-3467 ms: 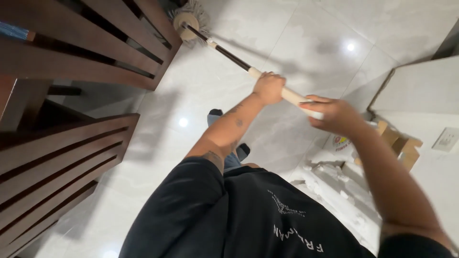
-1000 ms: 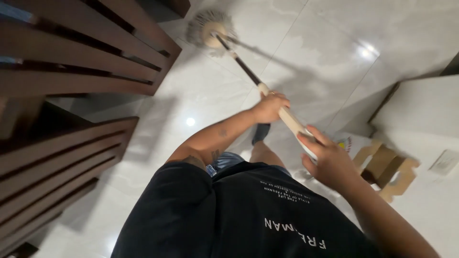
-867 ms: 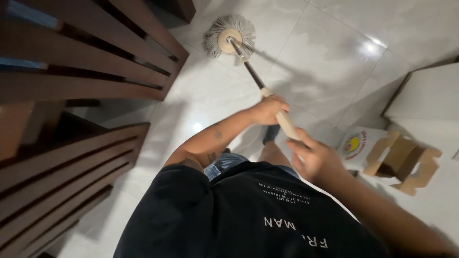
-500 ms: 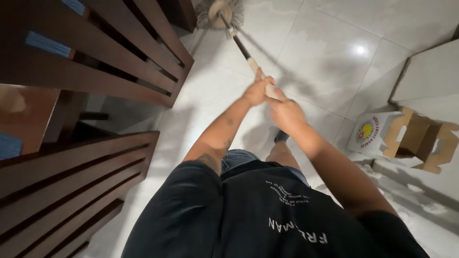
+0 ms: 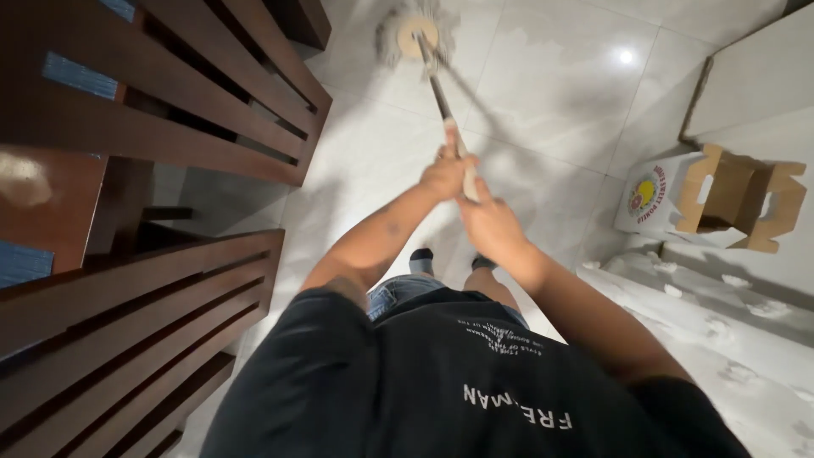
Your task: Mopping the tiled floor in a dining area.
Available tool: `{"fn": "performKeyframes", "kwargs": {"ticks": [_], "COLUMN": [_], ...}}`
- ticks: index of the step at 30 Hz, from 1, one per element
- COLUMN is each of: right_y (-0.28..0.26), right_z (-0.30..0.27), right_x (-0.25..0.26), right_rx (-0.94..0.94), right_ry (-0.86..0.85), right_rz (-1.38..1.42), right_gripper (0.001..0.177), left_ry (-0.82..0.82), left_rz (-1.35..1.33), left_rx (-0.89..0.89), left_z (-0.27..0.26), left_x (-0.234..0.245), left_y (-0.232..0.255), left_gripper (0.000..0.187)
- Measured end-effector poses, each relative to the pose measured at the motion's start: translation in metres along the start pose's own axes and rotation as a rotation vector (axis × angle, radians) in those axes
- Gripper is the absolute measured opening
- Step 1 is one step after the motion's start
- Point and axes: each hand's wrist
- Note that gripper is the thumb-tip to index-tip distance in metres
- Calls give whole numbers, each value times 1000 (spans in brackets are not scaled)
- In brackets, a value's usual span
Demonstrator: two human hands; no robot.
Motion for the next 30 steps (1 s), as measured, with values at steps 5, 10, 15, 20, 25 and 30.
{"fn": "performKeyframes", "kwargs": {"ticks": [5, 10, 15, 20, 25, 30], "right_y": [26, 15, 42, 107, 115, 91], "right_z": [-22, -126, -104, -14, -68, -126], "right_x": [-7, 56, 31, -44, -88, -50], "right_rx": [-87, -88, -61, -395, -517, -786], "right_ry": [54, -47, 122, -193, 91, 192], "right_rz": [57, 240, 206, 1008, 1903, 2024], "right_gripper": [35, 36, 58, 84, 78, 74], "left_ry": [115, -18, -37, -119, -155, -232], "left_rz": [-59, -980, -182, -85, 3, -737], "left_rx": [-88, -261, -368, -126, -227, -65], "left_z": [43, -32, 17, 73, 67, 19], "left_x": [-51, -86, -93, -68, -111, -132], "left_y": [-2, 81, 61, 20, 45, 104], "left_gripper": [47, 39, 48, 47, 48, 51]}}
Point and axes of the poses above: each hand's wrist, its own z-axis towards the middle knuckle, its own x-axis out of the back of the hand, y = z × x, and after that the axes turned 8 degrees about -y, right-handed
